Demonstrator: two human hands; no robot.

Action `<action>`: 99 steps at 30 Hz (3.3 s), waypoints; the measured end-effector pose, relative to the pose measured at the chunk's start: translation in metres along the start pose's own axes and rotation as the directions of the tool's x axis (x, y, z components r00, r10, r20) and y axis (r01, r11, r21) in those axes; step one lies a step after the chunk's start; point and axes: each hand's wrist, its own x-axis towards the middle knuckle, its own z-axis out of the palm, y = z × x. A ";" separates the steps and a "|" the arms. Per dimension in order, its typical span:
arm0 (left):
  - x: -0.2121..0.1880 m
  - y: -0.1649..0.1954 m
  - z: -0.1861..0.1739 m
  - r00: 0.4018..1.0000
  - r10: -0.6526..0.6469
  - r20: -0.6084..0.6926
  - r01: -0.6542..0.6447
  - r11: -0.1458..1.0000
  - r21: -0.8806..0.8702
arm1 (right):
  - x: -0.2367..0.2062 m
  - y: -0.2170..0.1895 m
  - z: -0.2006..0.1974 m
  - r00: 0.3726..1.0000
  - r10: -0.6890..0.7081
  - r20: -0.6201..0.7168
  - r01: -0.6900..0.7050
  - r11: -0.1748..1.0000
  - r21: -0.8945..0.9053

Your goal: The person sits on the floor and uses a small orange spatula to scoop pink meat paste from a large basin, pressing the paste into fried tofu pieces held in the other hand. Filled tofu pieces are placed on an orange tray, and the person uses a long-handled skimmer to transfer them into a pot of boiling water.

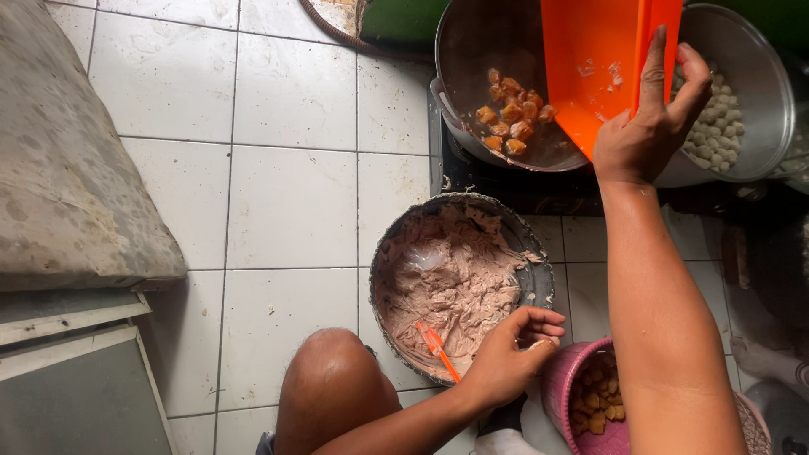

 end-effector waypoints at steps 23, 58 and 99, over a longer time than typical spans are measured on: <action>-0.004 -0.001 -0.016 0.998 0.031 -0.061 -0.029 0.999 0.023 | -0.149 0.118 -0.158 0.304 0.953 0.009 -0.368 0.109 0.924; 0.018 -0.050 -0.012 0.982 -0.094 -0.161 0.142 0.935 0.324 | -0.335 0.130 -0.081 -0.485 0.819 0.306 -0.862 -0.507 -0.008; 0.017 -0.062 0.001 0.997 -0.063 -0.048 0.077 0.918 0.389 | -0.477 0.105 -0.125 0.059 0.866 0.496 -0.970 0.166 -0.176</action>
